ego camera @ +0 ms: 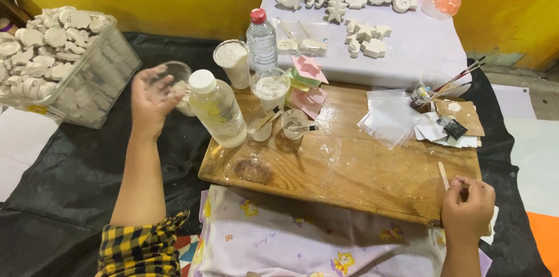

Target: Mixing a clay or plaster solution in a small container and applying it to decorative items.

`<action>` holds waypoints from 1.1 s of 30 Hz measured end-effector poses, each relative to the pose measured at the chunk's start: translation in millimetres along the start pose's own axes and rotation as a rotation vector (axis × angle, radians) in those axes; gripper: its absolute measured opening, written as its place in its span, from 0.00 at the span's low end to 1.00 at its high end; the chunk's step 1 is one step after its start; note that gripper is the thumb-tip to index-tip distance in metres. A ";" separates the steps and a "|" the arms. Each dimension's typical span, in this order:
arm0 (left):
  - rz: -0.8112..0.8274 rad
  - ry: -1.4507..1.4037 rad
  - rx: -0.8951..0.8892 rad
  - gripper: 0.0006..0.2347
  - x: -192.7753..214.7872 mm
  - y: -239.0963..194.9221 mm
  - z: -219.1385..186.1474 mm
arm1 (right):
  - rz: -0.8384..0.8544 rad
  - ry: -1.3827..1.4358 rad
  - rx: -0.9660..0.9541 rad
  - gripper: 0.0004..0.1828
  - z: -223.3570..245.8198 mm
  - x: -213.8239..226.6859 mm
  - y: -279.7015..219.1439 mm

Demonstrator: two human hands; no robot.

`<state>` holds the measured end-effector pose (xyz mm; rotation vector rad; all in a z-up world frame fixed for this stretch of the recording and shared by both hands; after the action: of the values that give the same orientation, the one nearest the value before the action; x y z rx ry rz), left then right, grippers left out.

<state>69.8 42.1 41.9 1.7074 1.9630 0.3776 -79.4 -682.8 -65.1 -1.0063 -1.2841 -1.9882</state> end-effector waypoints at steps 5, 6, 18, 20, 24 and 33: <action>0.194 -0.053 0.143 0.26 -35.7 10.8 31.6 | 0.010 0.014 -0.044 0.07 -3.7 -2.8 1.0; 0.214 0.002 0.168 0.27 -49.9 11.4 26.1 | -0.008 0.004 -0.014 0.07 -2.6 -2.8 0.8; 0.439 -0.153 0.356 0.42 -63.2 21.9 89.0 | 0.004 -0.008 -0.012 0.08 1.2 -1.1 1.3; 0.410 -0.112 0.409 0.41 -65.3 22.6 90.3 | 0.014 -0.012 -0.019 0.07 -1.1 -3.2 0.8; 0.395 -0.304 0.496 0.36 -66.4 26.7 104.5 | 0.055 -0.014 -0.050 0.08 5.5 1.9 3.6; 0.296 -0.170 0.553 0.31 -77.1 23.5 93.2 | 0.019 -0.013 -0.037 0.08 -2.1 -4.0 2.7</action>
<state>146.2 -40.3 -8.8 2.2949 1.7925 -0.2358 -75.7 -685.5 -67.6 -1.0473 -1.2441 -2.0004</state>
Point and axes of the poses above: each hand's wrist, its own y-axis towards the middle knuckle, its own x-axis out of the back of the hand, z = x × y, the point moved 9 cm from there along y, towards the middle knuckle, and after that the axes turned 15 degrees about -y, right-handed, at the moved point
